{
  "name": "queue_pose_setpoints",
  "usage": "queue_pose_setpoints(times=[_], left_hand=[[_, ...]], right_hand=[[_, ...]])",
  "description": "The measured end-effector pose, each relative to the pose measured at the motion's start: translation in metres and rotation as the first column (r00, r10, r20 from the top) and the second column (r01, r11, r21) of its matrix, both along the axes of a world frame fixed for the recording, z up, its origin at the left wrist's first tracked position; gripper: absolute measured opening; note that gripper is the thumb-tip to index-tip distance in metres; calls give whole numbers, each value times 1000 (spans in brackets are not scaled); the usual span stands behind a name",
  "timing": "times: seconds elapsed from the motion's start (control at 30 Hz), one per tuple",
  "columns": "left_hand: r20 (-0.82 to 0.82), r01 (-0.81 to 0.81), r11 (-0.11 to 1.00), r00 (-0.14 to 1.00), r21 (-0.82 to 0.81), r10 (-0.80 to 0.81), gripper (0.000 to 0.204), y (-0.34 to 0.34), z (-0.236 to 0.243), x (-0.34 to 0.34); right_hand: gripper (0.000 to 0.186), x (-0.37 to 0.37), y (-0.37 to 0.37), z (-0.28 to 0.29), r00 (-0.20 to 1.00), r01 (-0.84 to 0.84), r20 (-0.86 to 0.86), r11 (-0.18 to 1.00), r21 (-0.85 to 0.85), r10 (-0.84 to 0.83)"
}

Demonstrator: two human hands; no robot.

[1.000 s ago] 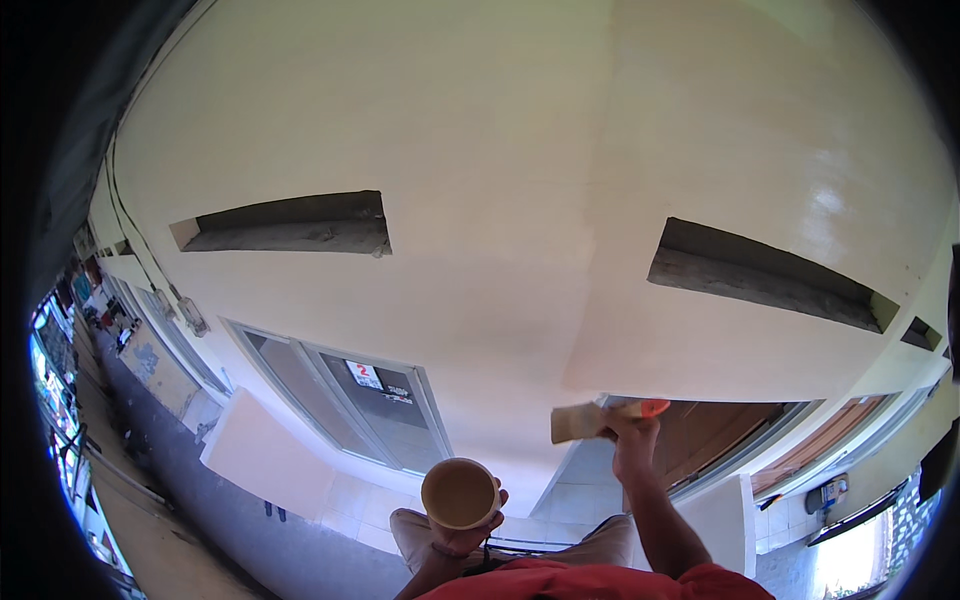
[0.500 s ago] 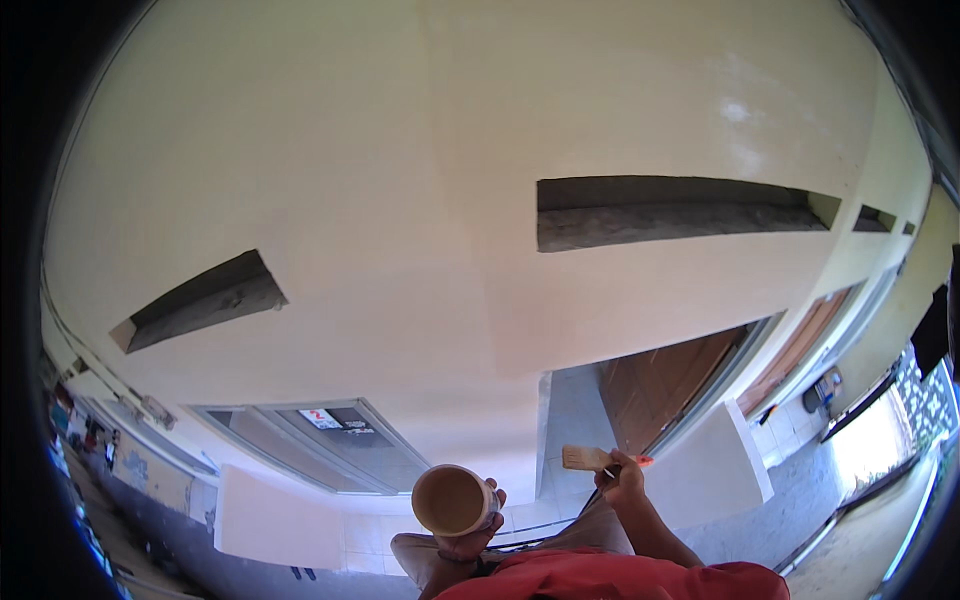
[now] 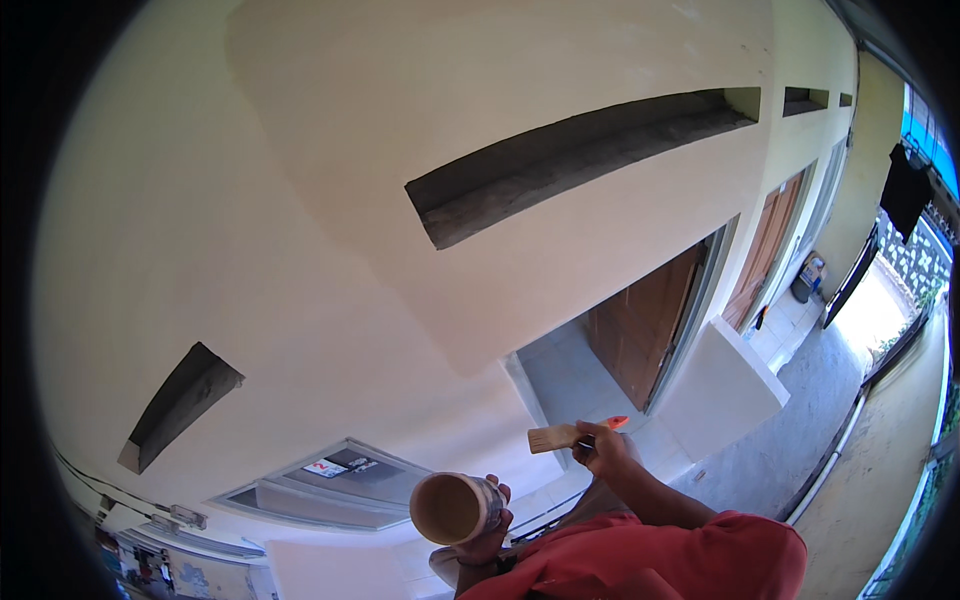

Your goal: The person paints a ceiling using a paintbrush and a small container of paint. They repeatedly dip the brush into the container and apply paint to the ceiling surface in long strokes, working around rectangular recessed areas.

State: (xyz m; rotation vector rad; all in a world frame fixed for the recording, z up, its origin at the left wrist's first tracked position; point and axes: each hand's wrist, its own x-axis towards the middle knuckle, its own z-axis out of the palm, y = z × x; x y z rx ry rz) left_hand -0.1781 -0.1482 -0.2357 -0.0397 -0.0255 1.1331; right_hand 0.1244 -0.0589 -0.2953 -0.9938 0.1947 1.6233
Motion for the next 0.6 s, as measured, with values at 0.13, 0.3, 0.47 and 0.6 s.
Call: queue_pose_setpoints(times=[0.13, 0.3, 0.47, 0.6], left_hand=[[63, 36, 999, 997, -32, -34, 63, 0, 13, 8], [99, 88, 996, 991, -19, -85, 63, 3, 10, 13], [57, 94, 995, 994, 23, -96, 65, 6, 9, 16], [78, 106, 994, 991, 22, -108, 65, 7, 5, 15]], right_hand=[[19, 6, -2, 7, 999, 33, 21, 999, -24, -33], [17, 20, -1, 2, 995, 70, 68, 998, -11, -69], [16, 26, 2, 6, 988, 122, 100, 992, -11, -120], [18, 24, 3, 12, 989, 130, 82, 991, -35, -126]])
